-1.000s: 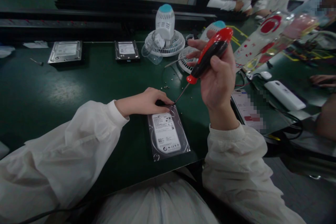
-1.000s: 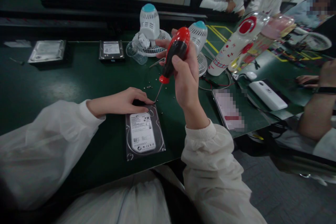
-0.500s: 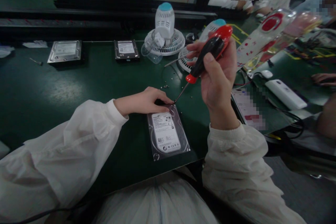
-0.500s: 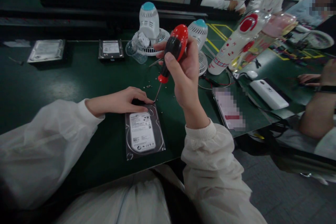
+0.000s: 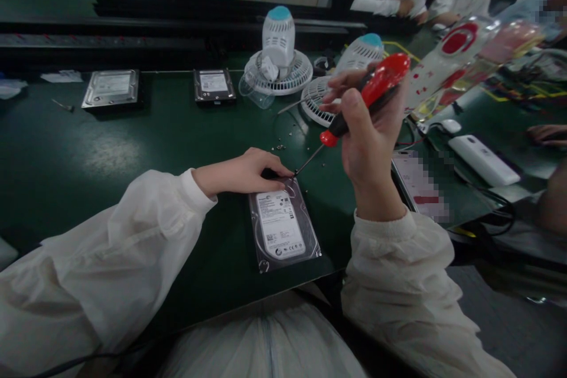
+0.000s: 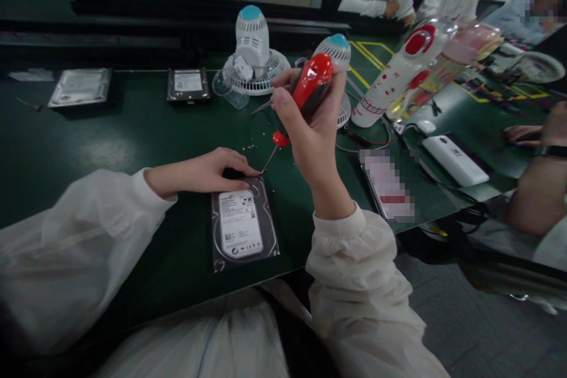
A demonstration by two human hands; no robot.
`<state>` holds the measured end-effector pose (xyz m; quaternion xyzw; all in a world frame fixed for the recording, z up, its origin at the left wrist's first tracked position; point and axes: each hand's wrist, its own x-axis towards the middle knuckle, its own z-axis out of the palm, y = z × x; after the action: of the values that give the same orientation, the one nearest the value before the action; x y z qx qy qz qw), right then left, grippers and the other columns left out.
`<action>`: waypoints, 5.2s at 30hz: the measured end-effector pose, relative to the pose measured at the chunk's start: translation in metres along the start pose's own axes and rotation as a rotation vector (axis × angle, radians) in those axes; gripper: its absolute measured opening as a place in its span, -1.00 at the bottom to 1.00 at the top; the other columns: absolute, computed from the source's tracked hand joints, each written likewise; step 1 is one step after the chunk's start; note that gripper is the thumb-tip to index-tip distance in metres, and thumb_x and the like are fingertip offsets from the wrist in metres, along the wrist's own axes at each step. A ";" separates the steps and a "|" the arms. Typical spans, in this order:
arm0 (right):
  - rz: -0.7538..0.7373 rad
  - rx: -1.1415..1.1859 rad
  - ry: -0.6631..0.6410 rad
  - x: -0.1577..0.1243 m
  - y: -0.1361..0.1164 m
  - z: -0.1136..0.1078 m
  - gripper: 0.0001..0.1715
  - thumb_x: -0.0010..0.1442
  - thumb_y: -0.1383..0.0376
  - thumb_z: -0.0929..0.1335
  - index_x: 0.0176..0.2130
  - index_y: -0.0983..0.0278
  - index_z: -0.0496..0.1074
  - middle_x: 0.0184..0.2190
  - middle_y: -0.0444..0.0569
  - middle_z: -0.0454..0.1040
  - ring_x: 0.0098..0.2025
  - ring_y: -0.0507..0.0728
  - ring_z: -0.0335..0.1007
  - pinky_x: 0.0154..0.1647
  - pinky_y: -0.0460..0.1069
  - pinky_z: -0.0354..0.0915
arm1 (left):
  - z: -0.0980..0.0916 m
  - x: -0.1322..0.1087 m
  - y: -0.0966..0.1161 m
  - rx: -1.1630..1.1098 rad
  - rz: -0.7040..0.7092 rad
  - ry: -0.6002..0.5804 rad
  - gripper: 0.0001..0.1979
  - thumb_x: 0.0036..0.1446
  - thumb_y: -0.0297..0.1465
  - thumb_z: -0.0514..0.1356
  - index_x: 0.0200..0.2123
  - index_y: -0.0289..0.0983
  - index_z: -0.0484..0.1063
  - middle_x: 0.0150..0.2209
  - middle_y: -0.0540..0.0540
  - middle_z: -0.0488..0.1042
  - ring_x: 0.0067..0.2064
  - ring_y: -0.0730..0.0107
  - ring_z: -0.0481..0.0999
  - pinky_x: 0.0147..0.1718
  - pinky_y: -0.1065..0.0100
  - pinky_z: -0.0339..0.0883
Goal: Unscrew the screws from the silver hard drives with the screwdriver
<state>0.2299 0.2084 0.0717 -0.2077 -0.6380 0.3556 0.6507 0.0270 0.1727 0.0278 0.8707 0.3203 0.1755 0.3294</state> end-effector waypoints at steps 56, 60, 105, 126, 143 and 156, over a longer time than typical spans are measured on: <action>-0.029 -0.012 -0.129 -0.001 -0.010 0.000 -0.69 0.22 0.04 0.36 -0.05 0.02 0.36 -0.09 -0.17 0.59 -0.05 0.11 0.53 0.06 0.10 0.47 | 0.000 0.000 -0.001 -0.004 -0.013 -0.019 -0.66 0.27 -0.22 0.22 0.06 -0.18 0.54 -0.03 -0.08 0.60 -0.03 0.32 0.56 -0.02 0.33 0.35; -0.048 -0.008 -0.101 -0.001 -0.007 0.001 -0.67 0.18 0.03 0.41 -0.13 0.01 0.26 -0.12 -0.21 0.57 -0.09 0.09 0.54 0.04 0.11 0.48 | -0.001 0.001 0.001 -0.017 -0.017 -0.025 -0.65 0.27 -0.22 0.22 0.07 -0.18 0.54 -0.03 -0.09 0.60 -0.03 0.31 0.56 -0.04 0.33 0.36; -0.061 0.036 -0.133 0.000 0.002 0.000 -0.57 0.15 0.04 0.43 -0.06 -0.05 0.20 -0.04 -0.22 0.52 -0.15 0.07 0.54 -0.07 0.09 0.50 | 0.001 0.002 0.002 0.005 0.009 0.005 -0.68 0.26 -0.25 0.23 0.04 -0.20 0.55 -0.06 -0.10 0.63 -0.06 0.32 0.58 -0.04 0.32 0.37; 0.053 0.024 -0.160 0.002 -0.007 -0.006 -0.50 0.11 -0.13 0.38 -0.06 0.03 0.31 0.06 -0.10 0.50 -0.04 0.18 0.53 0.03 0.18 0.48 | 0.002 0.001 -0.001 0.027 0.015 0.020 -0.67 0.26 -0.25 0.23 0.05 -0.21 0.54 -0.04 -0.09 0.62 -0.04 0.34 0.57 0.00 0.33 0.33; 0.031 -0.011 -0.134 0.001 -0.004 -0.004 -0.63 0.17 -0.01 0.38 -0.07 -0.02 0.27 0.04 -0.18 0.51 -0.05 0.15 0.52 0.02 0.16 0.44 | 0.003 0.001 -0.003 0.020 -0.010 0.004 -0.66 0.27 -0.23 0.22 0.06 -0.18 0.55 -0.03 -0.08 0.61 -0.03 0.34 0.56 0.00 0.35 0.32; 0.016 0.060 -0.128 0.002 -0.001 -0.006 -0.62 0.16 0.03 0.40 -0.05 0.02 0.32 0.01 -0.13 0.53 -0.08 0.14 0.54 0.02 0.14 0.45 | 0.002 0.001 -0.002 0.000 -0.012 -0.002 -0.66 0.27 -0.24 0.22 0.07 -0.19 0.54 -0.02 -0.09 0.60 -0.03 0.34 0.56 -0.03 0.35 0.35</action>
<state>0.2355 0.2103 0.0738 -0.1701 -0.6657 0.3925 0.6115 0.0276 0.1735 0.0250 0.8690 0.3252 0.1725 0.3307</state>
